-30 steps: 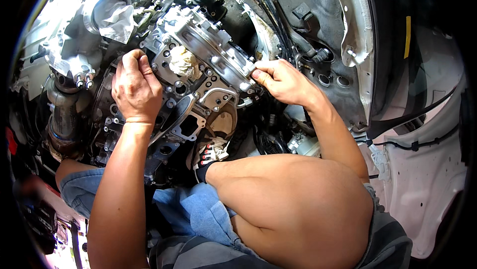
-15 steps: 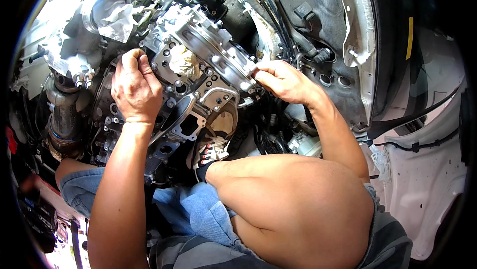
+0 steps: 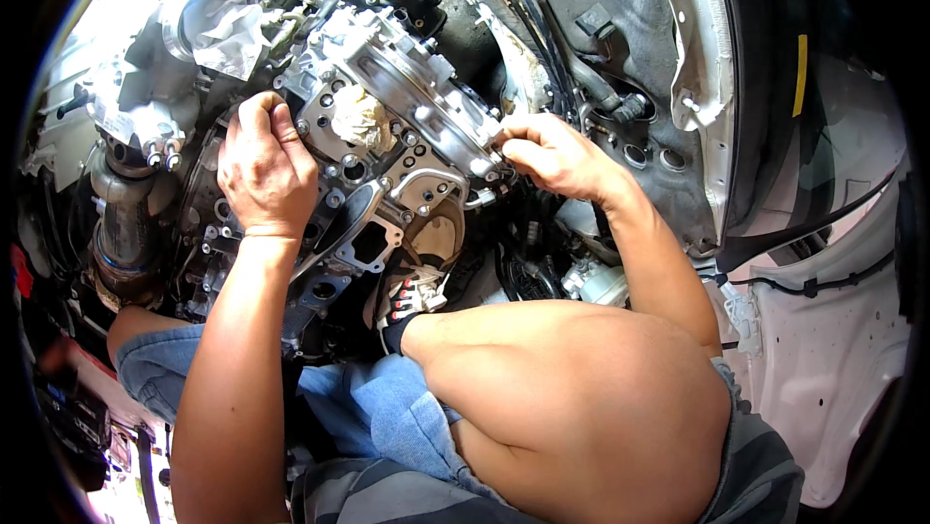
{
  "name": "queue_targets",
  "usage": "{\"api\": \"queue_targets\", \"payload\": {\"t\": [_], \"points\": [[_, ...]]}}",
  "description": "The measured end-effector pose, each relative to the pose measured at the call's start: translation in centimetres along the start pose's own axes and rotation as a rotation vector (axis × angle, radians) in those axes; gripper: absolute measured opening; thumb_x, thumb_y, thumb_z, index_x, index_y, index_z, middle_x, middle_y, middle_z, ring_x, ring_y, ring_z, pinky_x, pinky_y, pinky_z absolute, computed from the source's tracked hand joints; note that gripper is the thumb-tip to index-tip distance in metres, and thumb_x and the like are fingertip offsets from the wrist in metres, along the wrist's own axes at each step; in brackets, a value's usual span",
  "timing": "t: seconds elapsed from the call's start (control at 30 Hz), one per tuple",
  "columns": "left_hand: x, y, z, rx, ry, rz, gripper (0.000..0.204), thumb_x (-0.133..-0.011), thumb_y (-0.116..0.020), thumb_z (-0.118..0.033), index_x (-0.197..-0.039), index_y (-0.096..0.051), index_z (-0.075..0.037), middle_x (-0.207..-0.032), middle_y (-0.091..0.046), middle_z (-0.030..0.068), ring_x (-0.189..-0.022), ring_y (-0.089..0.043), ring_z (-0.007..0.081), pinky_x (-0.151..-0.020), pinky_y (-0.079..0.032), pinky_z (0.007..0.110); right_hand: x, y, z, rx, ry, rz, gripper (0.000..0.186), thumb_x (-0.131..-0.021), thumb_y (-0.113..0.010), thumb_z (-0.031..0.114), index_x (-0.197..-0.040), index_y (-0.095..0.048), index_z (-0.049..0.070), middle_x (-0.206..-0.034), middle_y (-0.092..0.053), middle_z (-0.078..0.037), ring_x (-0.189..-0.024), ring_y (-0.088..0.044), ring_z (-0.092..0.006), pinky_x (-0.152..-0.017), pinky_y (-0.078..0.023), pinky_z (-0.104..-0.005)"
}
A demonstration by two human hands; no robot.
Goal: The person wipes an engine component with a cloth and installs it into the engine bay, then reaches deep into the engine compartment to route and secure various hoses and electrical connectors.
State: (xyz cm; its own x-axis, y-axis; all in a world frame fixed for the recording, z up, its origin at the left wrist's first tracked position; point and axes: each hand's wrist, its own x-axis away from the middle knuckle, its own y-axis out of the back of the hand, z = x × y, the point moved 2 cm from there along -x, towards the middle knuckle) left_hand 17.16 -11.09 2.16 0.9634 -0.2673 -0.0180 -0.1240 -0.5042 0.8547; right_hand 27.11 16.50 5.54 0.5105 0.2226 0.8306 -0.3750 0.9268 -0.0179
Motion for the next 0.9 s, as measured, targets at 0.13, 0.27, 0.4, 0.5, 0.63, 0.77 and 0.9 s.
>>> {"api": "queue_targets", "payload": {"t": [0.13, 0.27, 0.4, 0.5, 0.63, 0.77, 0.9], "points": [[-0.1, 0.0, -0.1, 0.007, 0.014, 0.011, 0.009, -0.093, -0.052, -0.016, -0.096, -0.055, -0.008, -0.081, -0.061, 0.013, -0.074, -0.059, 0.0342, -0.067, -0.046, 0.042, 0.0, 0.0, 0.5, 0.004, -0.079, 0.036, 0.028, -0.092, -0.05, 0.023, -0.082, -0.062, 0.0, -0.061, -0.046, 0.005, -0.059, -0.039, -0.0049, -0.052, -0.032, -0.0264], [0.0, 0.1, 0.1, 0.004, 0.004, 0.004, 0.01, -0.093, -0.052, -0.017, -0.096, -0.055, -0.008, -0.082, -0.062, 0.0129, -0.074, -0.06, 0.0341, -0.067, -0.046, 0.042, -0.1, 0.0, 0.4, -0.014, -0.04, 0.004, 0.028, -0.092, -0.05, 0.022, -0.081, -0.063, 0.0, -0.061, -0.046, 0.006, -0.057, -0.038, -0.0044, -0.052, -0.031, -0.0257], [0.0, 0.0, 0.0, 0.003, 0.006, 0.007, 0.01, -0.093, -0.052, -0.017, -0.096, -0.055, -0.008, -0.082, -0.062, 0.0128, -0.074, -0.06, 0.034, -0.067, -0.046, 0.042, -0.5, -0.1, 0.0, -0.007, -0.049, 0.06, 0.027, -0.092, -0.048, 0.021, -0.073, -0.056, 0.002, -0.059, -0.042, 0.007, -0.053, -0.035, -0.0036, -0.047, -0.027, -0.0246], [0.0, 0.0, 0.1, 0.003, 0.012, 0.011, 0.01, -0.093, -0.052, -0.017, -0.096, -0.055, -0.008, -0.082, -0.062, 0.0128, -0.074, -0.06, 0.034, -0.067, -0.046, 0.042, -0.2, -0.1, 0.8, 0.026, -0.075, 0.055, 0.026, -0.093, -0.048, 0.018, -0.071, -0.051, 0.006, -0.056, -0.037, 0.008, -0.047, -0.031, -0.0029, -0.042, -0.024, -0.022], [0.0, 0.0, 0.0, 0.0, 0.006, 0.004, 0.01, -0.093, -0.052, -0.017, -0.096, -0.055, -0.008, -0.082, -0.062, 0.0129, -0.074, -0.06, 0.034, -0.067, -0.046, 0.042, -0.3, -0.2, 0.7, -0.164, -0.025, 0.055, 0.025, -0.093, -0.047, 0.018, -0.072, -0.053, 0.005, -0.055, -0.041, 0.006, -0.046, -0.036, -0.0031, -0.041, -0.026, -0.0213], [0.0, 0.0, -0.1, 0.002, -0.001, 0.005, 0.01, -0.093, -0.051, -0.017, -0.095, -0.055, -0.008, -0.081, -0.061, 0.013, -0.073, -0.06, 0.034, -0.067, -0.046, 0.042, -0.5, -0.2, 0.2, -0.032, -0.085, 0.055, 0.022, -0.094, -0.046, 0.017, -0.079, -0.057, 0.005, -0.059, -0.044, 0.006, -0.047, -0.037, -0.0029, -0.041, -0.027, -0.0205], [0.0, -0.1, -0.1, 0.004, -0.004, 0.003, 0.01, -0.093, -0.051, -0.016, -0.096, -0.055, -0.008, -0.081, -0.061, 0.013, -0.073, -0.06, 0.0339, -0.066, -0.046, 0.042, -0.1, 0.1, 0.6, -0.129, -0.074, 0.009, 0.023, -0.093, -0.049, 0.019, -0.076, -0.057, 0.005, -0.057, -0.042, 0.007, -0.047, -0.036, -0.0031, -0.042, -0.027, -0.0217]]}}
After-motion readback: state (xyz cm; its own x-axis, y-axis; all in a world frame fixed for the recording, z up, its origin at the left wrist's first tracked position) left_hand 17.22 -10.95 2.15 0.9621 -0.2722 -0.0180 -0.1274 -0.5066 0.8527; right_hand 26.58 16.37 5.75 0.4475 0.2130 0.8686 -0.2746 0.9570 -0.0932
